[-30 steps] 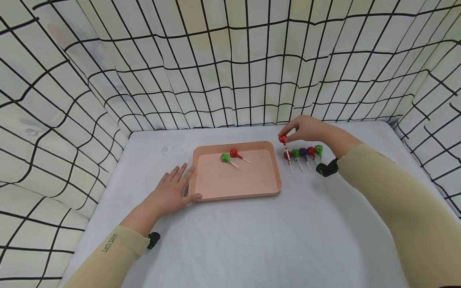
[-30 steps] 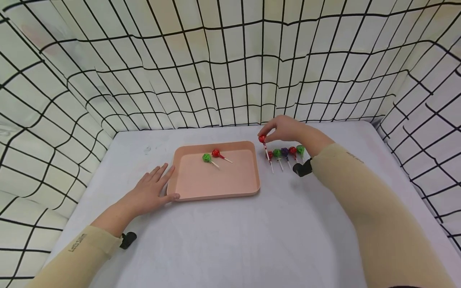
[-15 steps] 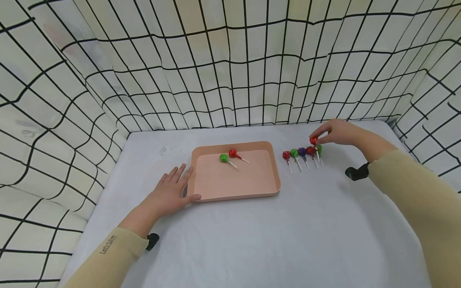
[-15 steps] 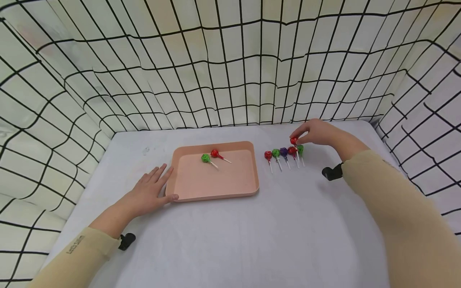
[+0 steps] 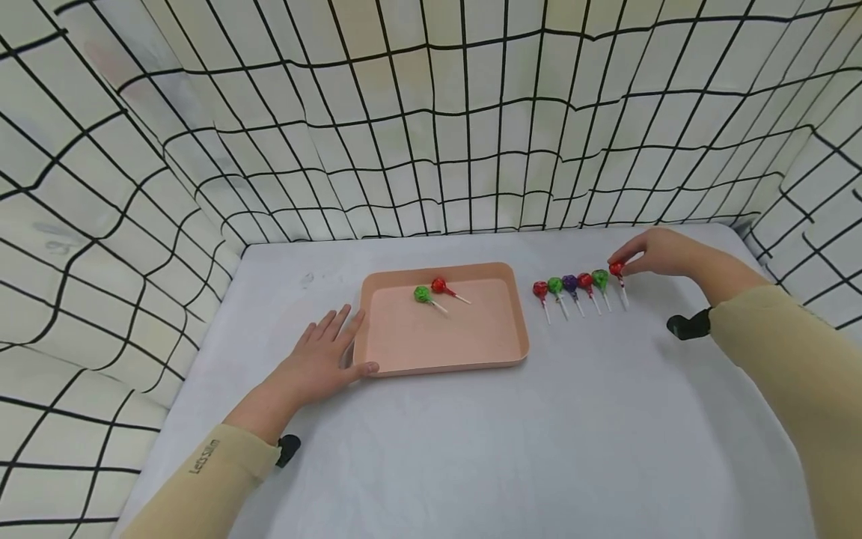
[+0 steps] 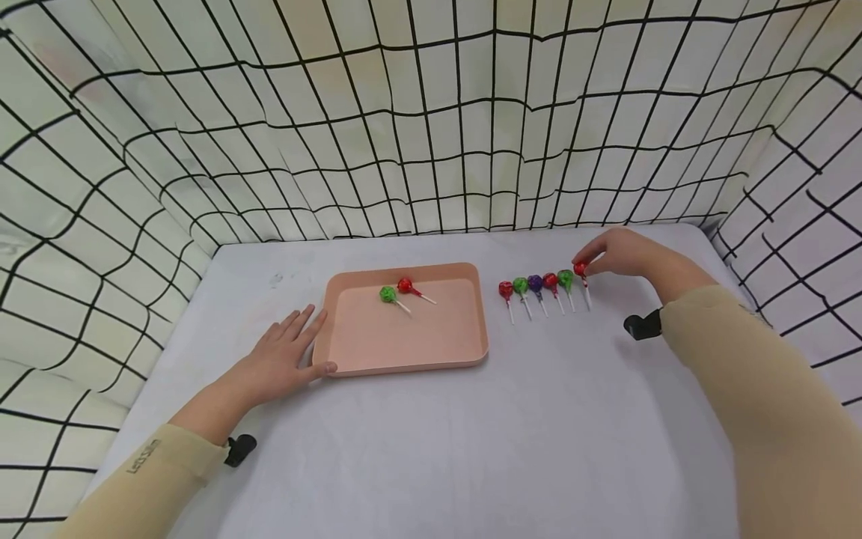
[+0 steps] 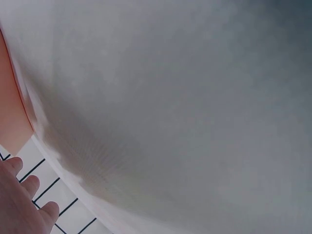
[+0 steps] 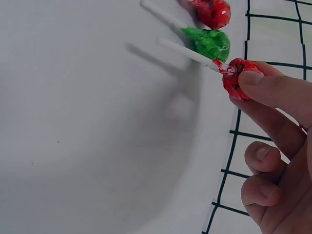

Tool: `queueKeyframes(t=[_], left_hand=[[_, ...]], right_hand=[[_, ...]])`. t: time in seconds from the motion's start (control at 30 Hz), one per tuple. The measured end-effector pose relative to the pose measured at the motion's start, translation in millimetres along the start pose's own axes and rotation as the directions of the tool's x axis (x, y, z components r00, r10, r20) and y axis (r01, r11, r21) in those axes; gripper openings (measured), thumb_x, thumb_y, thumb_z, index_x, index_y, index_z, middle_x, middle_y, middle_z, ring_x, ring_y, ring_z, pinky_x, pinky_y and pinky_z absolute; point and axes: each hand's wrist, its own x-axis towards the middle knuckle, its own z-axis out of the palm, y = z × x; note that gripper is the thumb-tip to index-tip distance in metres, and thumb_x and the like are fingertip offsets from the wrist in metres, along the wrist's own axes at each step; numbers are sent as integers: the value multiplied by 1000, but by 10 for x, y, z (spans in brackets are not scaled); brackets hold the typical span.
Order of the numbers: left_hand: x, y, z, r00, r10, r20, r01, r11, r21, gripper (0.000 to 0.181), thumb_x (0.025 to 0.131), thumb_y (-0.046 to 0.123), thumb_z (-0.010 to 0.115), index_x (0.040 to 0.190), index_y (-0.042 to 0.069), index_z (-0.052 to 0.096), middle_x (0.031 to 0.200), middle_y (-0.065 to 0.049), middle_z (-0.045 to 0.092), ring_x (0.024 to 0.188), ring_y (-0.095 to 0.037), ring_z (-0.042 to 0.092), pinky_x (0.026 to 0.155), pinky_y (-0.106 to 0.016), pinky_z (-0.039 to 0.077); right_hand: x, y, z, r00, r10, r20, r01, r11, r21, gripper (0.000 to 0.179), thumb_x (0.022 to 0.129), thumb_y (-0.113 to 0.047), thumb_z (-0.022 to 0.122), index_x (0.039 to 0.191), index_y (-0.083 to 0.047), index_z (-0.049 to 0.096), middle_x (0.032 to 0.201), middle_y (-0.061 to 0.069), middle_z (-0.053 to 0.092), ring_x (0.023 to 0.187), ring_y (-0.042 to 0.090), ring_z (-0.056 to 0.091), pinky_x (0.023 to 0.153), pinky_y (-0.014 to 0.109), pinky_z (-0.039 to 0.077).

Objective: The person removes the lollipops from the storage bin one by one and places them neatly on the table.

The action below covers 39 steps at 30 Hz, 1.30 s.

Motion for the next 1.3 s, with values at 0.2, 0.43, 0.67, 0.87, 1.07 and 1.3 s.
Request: queueKeyframes(t=[0.2, 0.43, 0.67, 0.87, 1.07, 1.3], left_hand=[[5, 4, 1, 1000, -4, -6, 4, 1000, 0, 101, 74, 81, 38, 150, 24, 3, 156, -8, 2, 141, -33, 3, 112, -55, 6], [8, 6, -6, 1000, 1, 12, -1, 1000, -6, 102, 74, 82, 36, 150, 24, 1, 156, -8, 1, 141, -33, 2, 112, -56, 5], [3, 3, -10, 1000, 4, 11, -4, 1000, -2, 102, 73, 84, 33, 150, 25, 1, 156, -8, 1, 142, -33, 2, 112, -55, 6], [-2, 8, -21, 1000, 10, 1, -10, 1000, -3, 104, 72, 85, 32, 150, 23, 3, 156, -9, 2, 141, -33, 3, 112, -55, 6], [-10, 32, -33, 1000, 11, -8, -11, 1000, -6, 103, 73, 83, 35, 150, 22, 5, 156, -10, 3, 141, -34, 4, 112, -55, 7], [-13, 42, -43, 1000, 1, -3, -1, 1000, -1, 101, 75, 80, 40, 150, 22, 5, 155, -11, 4, 141, -34, 4, 112, -55, 7]], right_hand=[[47, 88, 59, 999, 30, 36, -31, 999, 32, 31, 86, -24, 65, 116, -17, 66, 122, 16, 59, 118, 38, 44, 92, 62, 37], [97, 147, 125, 998, 39, 45, -41, 998, 36, 30, 86, -25, 65, 115, -19, 67, 123, 16, 58, 120, 40, 42, 94, 64, 33], [105, 143, 140, 999, 23, 26, -24, 999, 31, 30, 86, -24, 64, 115, -18, 67, 122, 17, 58, 118, 39, 43, 93, 62, 36], [107, 140, 153, 999, 31, 19, -32, 999, 37, 31, 86, -26, 65, 116, -18, 67, 124, 18, 57, 120, 40, 42, 94, 63, 35], [88, 166, 138, 999, 42, 7, -42, 999, 32, 36, 86, -32, 65, 119, -19, 65, 128, 20, 53, 122, 42, 38, 95, 65, 32], [65, 155, 73, 999, 38, -19, -37, 999, 38, 38, 87, -35, 63, 121, -18, 63, 131, 21, 50, 122, 40, 39, 94, 63, 35]])
